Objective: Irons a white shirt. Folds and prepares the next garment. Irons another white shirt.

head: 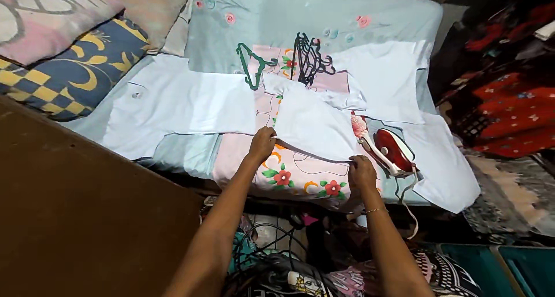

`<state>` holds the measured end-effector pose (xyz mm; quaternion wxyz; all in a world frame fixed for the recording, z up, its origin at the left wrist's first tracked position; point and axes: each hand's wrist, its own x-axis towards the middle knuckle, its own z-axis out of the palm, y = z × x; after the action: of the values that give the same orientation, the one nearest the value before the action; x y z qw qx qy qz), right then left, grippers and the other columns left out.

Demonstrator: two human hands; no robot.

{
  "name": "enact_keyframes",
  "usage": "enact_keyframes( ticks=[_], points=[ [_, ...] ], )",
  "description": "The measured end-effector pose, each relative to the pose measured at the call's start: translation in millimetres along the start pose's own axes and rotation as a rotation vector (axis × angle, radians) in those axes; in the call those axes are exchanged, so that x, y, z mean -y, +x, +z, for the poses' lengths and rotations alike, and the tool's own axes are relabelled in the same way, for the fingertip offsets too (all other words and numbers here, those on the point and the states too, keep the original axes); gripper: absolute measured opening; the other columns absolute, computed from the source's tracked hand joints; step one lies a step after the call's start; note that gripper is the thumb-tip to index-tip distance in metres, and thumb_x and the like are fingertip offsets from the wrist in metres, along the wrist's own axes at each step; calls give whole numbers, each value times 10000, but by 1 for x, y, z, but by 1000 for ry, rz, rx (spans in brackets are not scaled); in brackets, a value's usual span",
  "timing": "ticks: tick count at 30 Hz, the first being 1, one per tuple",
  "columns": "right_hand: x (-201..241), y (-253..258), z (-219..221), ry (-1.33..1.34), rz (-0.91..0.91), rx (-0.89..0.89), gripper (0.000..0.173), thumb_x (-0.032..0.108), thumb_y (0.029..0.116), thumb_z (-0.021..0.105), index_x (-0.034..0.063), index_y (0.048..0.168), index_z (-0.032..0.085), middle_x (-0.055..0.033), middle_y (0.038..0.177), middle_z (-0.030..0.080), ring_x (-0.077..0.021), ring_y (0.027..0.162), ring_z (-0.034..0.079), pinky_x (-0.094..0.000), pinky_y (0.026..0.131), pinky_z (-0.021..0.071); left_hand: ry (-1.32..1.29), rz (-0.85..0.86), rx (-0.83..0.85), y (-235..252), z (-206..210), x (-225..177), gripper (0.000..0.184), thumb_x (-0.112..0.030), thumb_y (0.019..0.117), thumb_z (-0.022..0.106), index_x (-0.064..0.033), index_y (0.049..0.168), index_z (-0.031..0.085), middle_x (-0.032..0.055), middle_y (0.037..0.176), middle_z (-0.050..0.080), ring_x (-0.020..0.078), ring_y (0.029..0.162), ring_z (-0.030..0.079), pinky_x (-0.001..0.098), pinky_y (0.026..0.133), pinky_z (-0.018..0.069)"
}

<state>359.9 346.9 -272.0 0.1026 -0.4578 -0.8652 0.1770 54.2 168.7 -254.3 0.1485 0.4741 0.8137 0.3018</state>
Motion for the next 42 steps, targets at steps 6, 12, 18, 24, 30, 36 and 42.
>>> enact_keyframes(
  ticks=[6,12,18,24,30,36,42],
  points=[
    [6,-3,-9,73,189,-126,319,19,1025,454,-93,1270,624,-330,1238,639,-465,1183,627,-574,1016,481,-424,-98,-126,-15,1,3,170,-88,976,638,14,1113,640,178,979,676,258,816,661,457,760,565],
    [11,-1,-16,109,274,-133,351,66,1040,440,-73,1321,597,-318,1125,689,-477,1081,672,-602,946,500,-526,-177,-252,-7,8,2,167,-58,941,641,25,1085,630,163,931,657,266,791,631,497,719,534],
    [4,-3,-17,134,335,-101,325,68,1018,482,-64,1276,629,-291,1122,692,-441,1059,674,-582,931,498,-54,84,-291,-17,10,-9,154,109,915,599,133,1061,644,290,1022,637,418,916,677,523,833,570],
    [-10,-7,-17,166,315,-32,284,68,1004,520,-42,1209,682,-262,1110,699,-399,1048,668,-564,942,488,45,118,17,-30,10,7,197,75,958,573,73,1115,692,267,1157,647,413,1093,657,537,965,537],
    [-18,-14,-21,215,272,-41,268,49,1003,529,-36,1183,707,-245,1051,712,-349,966,677,-509,912,503,7,133,58,-35,-10,5,198,73,958,575,71,1098,715,253,1125,668,394,1085,660,536,983,523],
    [-19,-17,-39,200,200,343,290,99,1023,560,-20,1260,677,-244,1120,698,-339,979,680,-508,917,523,71,128,118,-59,-23,15,182,51,958,617,50,1103,728,255,1128,669,406,1063,664,561,964,530],
    [-11,13,-58,27,165,-3,312,117,1020,591,-63,1263,668,-350,1274,615,-505,1233,578,-634,1049,438,-172,75,-73,-68,-3,33,236,-85,962,660,60,1142,711,254,1203,647,344,1049,667,497,937,555]
  ],
)
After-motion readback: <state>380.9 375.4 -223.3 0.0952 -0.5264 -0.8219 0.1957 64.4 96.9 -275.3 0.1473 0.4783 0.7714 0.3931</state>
